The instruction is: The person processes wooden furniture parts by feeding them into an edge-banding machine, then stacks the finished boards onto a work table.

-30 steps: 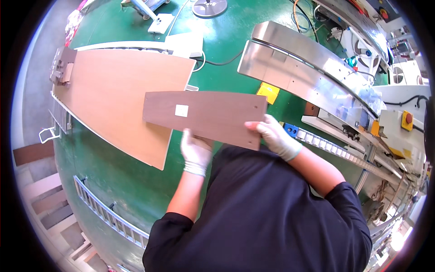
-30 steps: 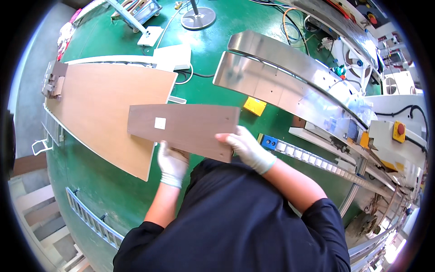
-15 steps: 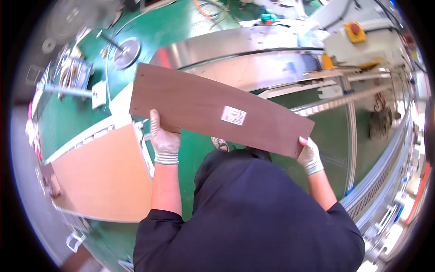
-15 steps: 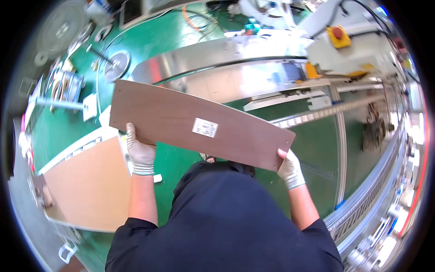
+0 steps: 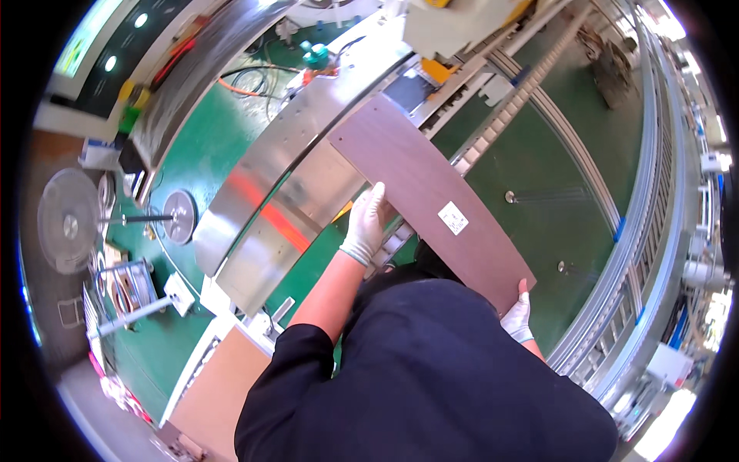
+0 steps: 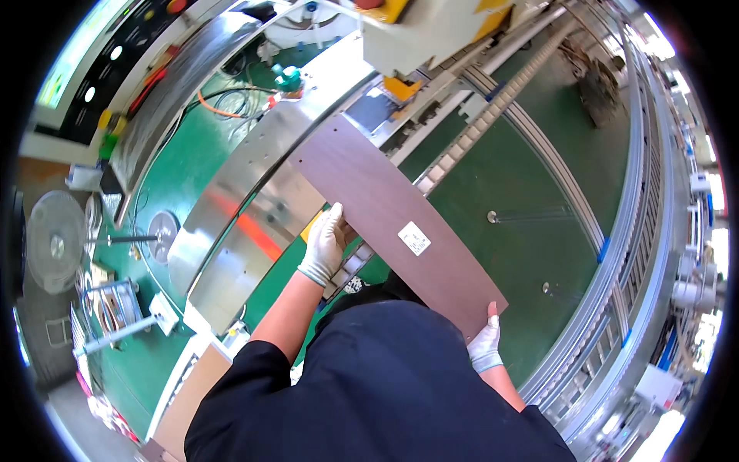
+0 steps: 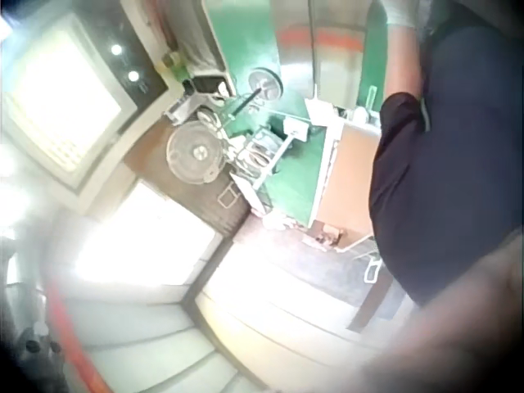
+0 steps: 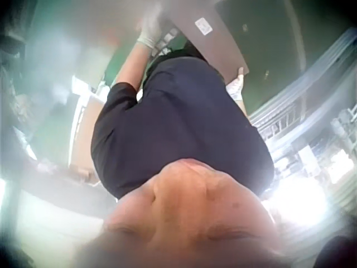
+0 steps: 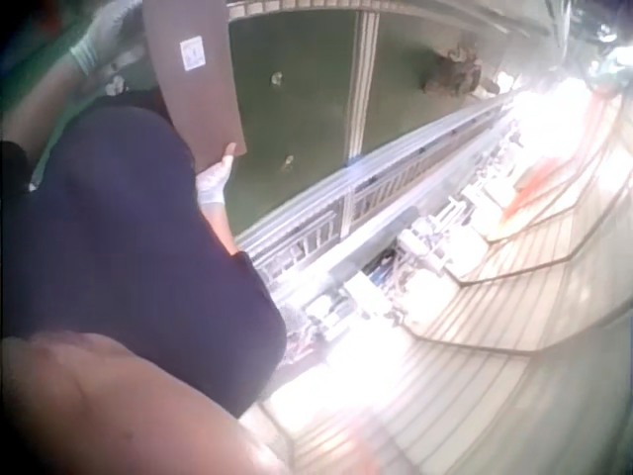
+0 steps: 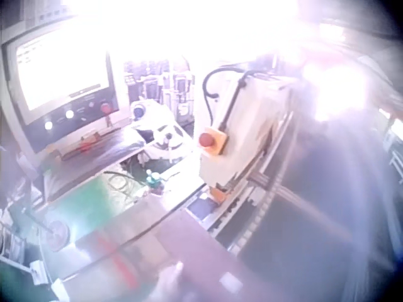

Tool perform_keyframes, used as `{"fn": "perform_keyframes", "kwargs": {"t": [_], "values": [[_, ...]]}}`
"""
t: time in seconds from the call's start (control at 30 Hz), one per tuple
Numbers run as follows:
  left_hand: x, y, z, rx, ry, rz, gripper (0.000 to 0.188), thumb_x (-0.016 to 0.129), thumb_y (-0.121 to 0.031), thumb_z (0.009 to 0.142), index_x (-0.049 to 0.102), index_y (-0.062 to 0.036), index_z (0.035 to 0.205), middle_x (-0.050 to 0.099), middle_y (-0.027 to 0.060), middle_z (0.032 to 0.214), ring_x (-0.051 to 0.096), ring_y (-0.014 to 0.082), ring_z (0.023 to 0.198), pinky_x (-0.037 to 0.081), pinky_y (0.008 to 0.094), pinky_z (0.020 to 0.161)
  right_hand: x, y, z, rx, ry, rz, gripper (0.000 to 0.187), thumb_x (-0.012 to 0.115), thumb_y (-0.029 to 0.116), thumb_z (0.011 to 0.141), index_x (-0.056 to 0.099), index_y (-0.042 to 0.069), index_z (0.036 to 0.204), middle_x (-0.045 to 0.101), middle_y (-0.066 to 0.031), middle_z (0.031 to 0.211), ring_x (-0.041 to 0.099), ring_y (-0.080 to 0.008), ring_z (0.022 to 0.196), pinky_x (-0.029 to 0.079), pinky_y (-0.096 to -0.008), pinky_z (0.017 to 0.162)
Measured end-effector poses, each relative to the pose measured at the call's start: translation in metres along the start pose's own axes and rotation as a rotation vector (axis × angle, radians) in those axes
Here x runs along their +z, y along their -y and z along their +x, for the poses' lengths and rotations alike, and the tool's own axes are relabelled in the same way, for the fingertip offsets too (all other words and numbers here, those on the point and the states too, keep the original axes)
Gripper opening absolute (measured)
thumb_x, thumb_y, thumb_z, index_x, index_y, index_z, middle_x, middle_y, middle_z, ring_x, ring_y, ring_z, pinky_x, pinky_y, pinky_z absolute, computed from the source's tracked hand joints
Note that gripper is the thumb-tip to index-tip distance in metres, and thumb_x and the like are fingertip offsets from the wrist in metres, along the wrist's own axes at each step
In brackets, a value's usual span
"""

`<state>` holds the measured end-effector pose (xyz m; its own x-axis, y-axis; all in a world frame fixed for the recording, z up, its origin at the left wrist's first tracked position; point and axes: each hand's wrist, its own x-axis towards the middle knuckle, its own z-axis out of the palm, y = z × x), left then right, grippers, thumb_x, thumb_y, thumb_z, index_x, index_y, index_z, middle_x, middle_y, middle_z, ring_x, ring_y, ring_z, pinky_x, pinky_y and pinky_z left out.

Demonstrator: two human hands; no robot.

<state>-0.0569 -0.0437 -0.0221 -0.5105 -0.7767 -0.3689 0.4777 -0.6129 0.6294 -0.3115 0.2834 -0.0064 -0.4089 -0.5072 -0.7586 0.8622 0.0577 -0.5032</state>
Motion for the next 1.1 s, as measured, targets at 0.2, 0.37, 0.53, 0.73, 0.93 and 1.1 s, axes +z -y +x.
{"fn": "perform_keyframes", "kwargs": {"t": [0.2, 0.37, 0.53, 0.73, 0.93, 1.1], "values": [[0.06, -0.013, 0.015, -0.11, -0.151, 0.086, 0.052, 0.047, -0.044, 0.11, 0.057, 0.0007, 0.134, 0.065, 0.0162, 0.133, 0.064, 0.0305, 0.12, 0.047, 0.0454, 0.108, 0.042, 0.056, 0.026, 0.065, -0.061, -0.016, 0.075, 0.062, 0.061, 0.097, 0.052, 0.005, 0.145, 0.058, -0.0125, 0.144, 0.06, -0.0325, 0.127, 0.05, -0.0487, 0.109], [0.078, 0.01, 0.06, -0.018, -0.21, 0.113, 0.046, 0.05, -0.045, 0.109, 0.062, -0.002, 0.122, 0.071, 0.0132, 0.116, 0.07, 0.0252, 0.102, 0.057, 0.0379, 0.083, 0.058, 0.1, 0.059, -0.021, -0.142, -0.202, 0.08, 0.056, 0.067, 0.097, 0.047, 0.009, 0.15, 0.057, -0.0124, 0.146, 0.058, -0.0326, 0.13, 0.049, -0.0501, 0.109], [0.131, -0.001, 0.099, -0.073, -0.226, -0.072, 0.042, 0.054, -0.046, 0.107, 0.064, -0.0048, 0.112, 0.073, 0.0134, 0.107, 0.069, 0.0224, 0.079, 0.058, 0.0357, 0.061, 0.06, 0.14, 0.094, -0.036, -0.236, -0.202, 0.079, 0.054, 0.066, 0.099, 0.045, 0.007, 0.151, 0.056, -0.0117, 0.147, 0.058, -0.0321, 0.131, 0.05, -0.0488, 0.109], [0.164, 0.016, 0.154, -0.006, -0.191, 0.042, 0.045, 0.05, -0.041, 0.11, 0.062, 0.0006, 0.122, 0.071, 0.0147, 0.118, 0.07, 0.0246, 0.103, 0.058, 0.0383, 0.091, 0.061, 0.197, 0.141, -0.069, -0.135, -0.214, 0.076, 0.057, 0.065, 0.098, 0.046, 0.013, 0.151, 0.054, -0.0067, 0.15, 0.056, -0.0279, 0.134, 0.048, -0.046, 0.11], [0.201, 0.039, 0.219, 0.073, -0.195, 0.075, 0.042, 0.051, -0.042, 0.11, 0.065, -0.0037, 0.121, 0.071, 0.0067, 0.117, 0.069, 0.0198, 0.101, 0.055, 0.0353, 0.093, 0.078, 0.257, 0.175, -0.167, -0.155, -0.247, 0.068, 0.052, 0.061, 0.102, 0.047, 0.011, 0.149, 0.055, -0.006, 0.149, 0.059, -0.0246, 0.131, 0.051, -0.0434, 0.107], [0.238, 0.043, 0.268, -0.098, -0.13, 0.036, 0.056, 0.051, -0.049, 0.108, 0.053, -0.0037, 0.141, 0.063, 0.0092, 0.134, 0.059, 0.0266, 0.123, 0.045, 0.0426, 0.108, 0.048, 0.298, 0.237, -0.286, -0.008, -0.045, 0.054, 0.05, 0.046, 0.107, 0.049, 0.011, 0.149, 0.055, -0.0075, 0.151, 0.056, -0.0268, 0.134, 0.046, -0.0457, 0.112]]}}
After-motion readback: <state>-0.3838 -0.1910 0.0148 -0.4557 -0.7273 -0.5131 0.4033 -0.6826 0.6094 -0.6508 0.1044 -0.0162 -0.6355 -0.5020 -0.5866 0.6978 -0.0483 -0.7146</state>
